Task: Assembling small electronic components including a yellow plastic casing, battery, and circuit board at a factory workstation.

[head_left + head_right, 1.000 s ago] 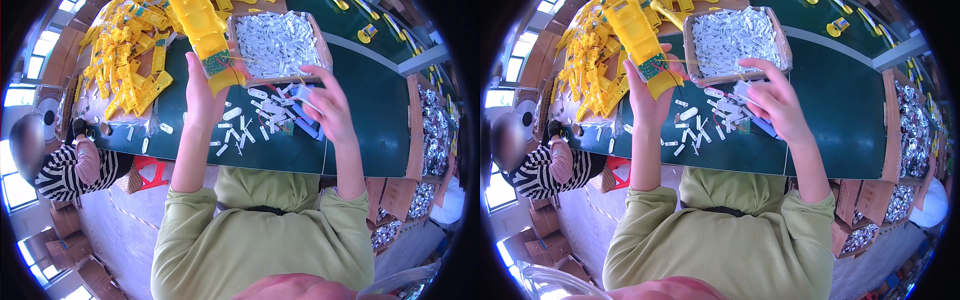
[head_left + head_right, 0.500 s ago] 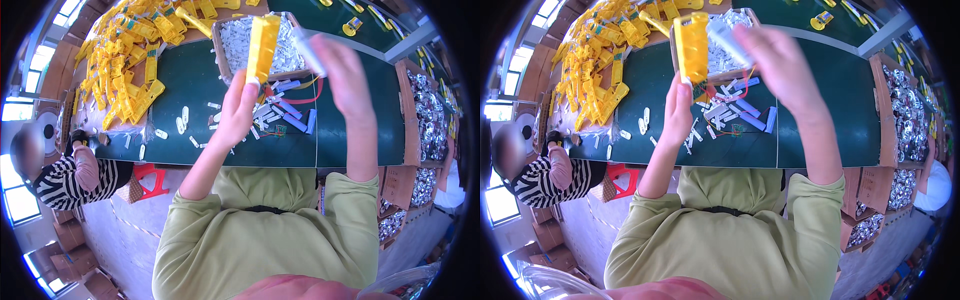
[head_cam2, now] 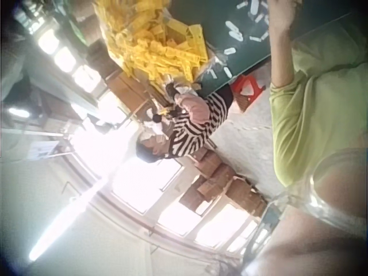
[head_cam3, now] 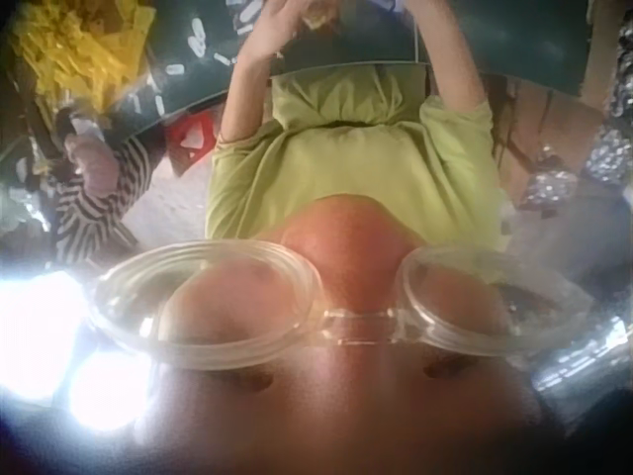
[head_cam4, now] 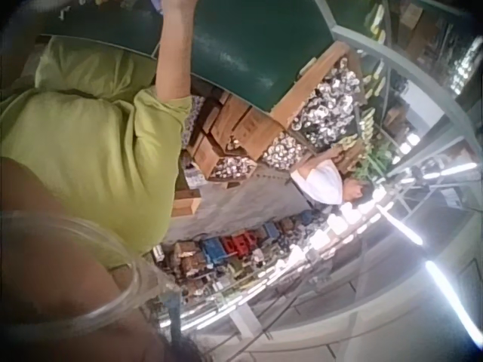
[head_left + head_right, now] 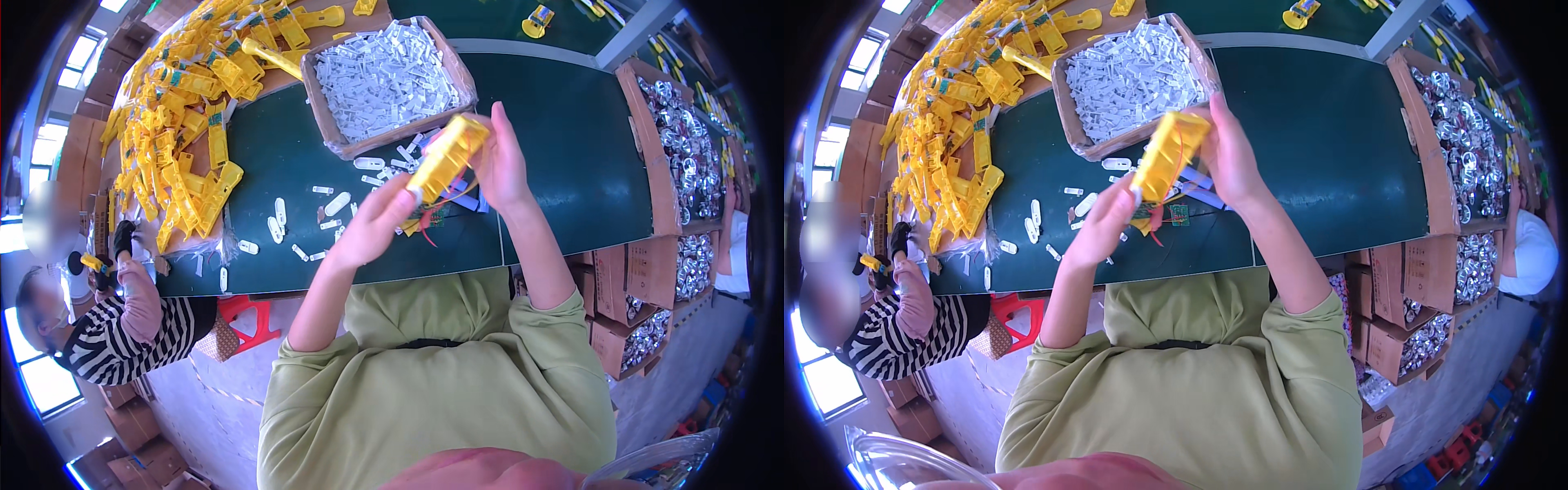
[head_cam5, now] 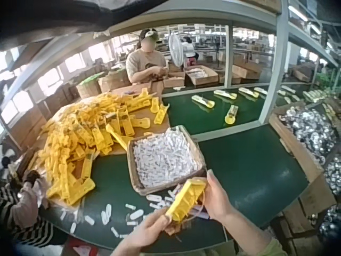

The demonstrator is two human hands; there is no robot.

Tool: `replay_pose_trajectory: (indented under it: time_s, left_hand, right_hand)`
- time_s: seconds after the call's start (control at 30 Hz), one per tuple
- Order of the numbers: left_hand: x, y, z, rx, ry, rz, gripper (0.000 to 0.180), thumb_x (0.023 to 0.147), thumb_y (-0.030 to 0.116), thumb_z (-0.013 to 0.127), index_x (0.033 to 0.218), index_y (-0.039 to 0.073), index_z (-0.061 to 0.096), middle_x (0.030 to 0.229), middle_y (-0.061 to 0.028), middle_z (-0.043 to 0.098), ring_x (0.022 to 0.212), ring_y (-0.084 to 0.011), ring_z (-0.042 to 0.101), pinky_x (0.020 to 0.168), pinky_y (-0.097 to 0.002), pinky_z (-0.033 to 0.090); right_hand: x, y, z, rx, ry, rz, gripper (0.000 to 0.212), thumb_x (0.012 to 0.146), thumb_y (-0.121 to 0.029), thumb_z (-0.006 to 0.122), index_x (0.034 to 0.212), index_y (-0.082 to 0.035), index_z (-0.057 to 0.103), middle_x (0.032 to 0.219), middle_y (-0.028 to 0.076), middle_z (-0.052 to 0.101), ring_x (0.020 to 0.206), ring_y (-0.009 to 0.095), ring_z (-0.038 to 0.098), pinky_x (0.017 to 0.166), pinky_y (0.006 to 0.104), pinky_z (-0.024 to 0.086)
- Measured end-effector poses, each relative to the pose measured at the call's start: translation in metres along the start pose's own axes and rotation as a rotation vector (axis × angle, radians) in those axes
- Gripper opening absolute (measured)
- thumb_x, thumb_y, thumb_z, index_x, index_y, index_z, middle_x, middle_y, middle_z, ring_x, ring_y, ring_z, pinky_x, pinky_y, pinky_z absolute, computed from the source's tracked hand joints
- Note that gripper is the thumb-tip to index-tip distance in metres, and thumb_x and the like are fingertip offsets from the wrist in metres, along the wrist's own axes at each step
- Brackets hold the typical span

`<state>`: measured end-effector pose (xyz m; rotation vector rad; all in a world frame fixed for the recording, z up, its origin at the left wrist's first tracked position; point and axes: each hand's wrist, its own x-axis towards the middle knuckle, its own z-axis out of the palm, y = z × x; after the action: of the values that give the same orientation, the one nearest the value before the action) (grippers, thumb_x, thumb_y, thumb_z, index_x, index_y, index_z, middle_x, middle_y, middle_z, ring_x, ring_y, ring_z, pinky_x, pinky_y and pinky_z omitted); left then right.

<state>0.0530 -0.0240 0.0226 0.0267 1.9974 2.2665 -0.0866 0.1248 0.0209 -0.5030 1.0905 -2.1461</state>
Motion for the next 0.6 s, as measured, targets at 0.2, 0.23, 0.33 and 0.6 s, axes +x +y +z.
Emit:
replay_pose_trajectory:
  time_s: [0.2, 0.23, 0.33, 0.6]
  left_hand:
    - [0.008, -0.009, 0.0, -0.26, 0.067, 0.066, 0.075, 0.087, 0.058, 0.048, 0.132, -0.001, 0.032, 0.097, -0.012, 0.055, 0.072, -0.0173, 0.056, 0.063, -0.0297, 0.047]
    - [0.007, -0.009, 0.003, -0.258, 0.069, 0.065, 0.075, 0.087, 0.058, 0.048, 0.132, -0.001, 0.032, 0.097, -0.012, 0.055, 0.072, -0.0173, 0.056, 0.063, -0.0297, 0.047]
    - [0.007, -0.004, 0.018, -0.297, 0.162, 0.111, 0.08, 0.086, 0.059, 0.05, 0.14, 0.006, 0.023, 0.101, -0.0109, 0.053, 0.075, -0.0182, 0.056, 0.066, -0.0321, 0.048]
    - [0.011, -0.006, 0.021, 0.084, 0.215, 0.19, 0.048, 0.098, 0.015, 0.035, 0.142, -0.001, 0.024, 0.127, -0.0104, 0.045, 0.113, -0.0169, 0.046, 0.098, -0.0311, 0.036]
  right_hand:
    - [-0.014, -0.019, 0.019, 0.052, 0.011, -0.06, 0.057, 0.097, -0.046, 0.029, 0.119, 0.001, 0.051, 0.113, 0.012, 0.061, 0.107, 0.019, 0.053, 0.099, 0.0331, 0.031]
    - [-0.015, -0.019, 0.016, 0.054, 0.01, -0.059, 0.057, 0.097, -0.046, 0.029, 0.119, 0.001, 0.051, 0.113, 0.012, 0.061, 0.107, 0.019, 0.053, 0.099, 0.0331, 0.031]
    - [-0.013, -0.013, 0.005, 0.417, -0.035, 0.158, 0.056, 0.095, -0.046, 0.033, 0.119, 0.003, 0.047, 0.104, 0.015, 0.063, 0.099, 0.018, 0.054, 0.097, 0.0319, 0.031]
    - [-0.04, 0.019, 0.043, -0.922, 0.367, -0.446, 0.012, 0.08, -0.013, 0.067, 0.079, -0.006, 0.058, 0.067, 0.004, 0.054, 0.061, 0.018, 0.047, 0.057, 0.0323, 0.036]
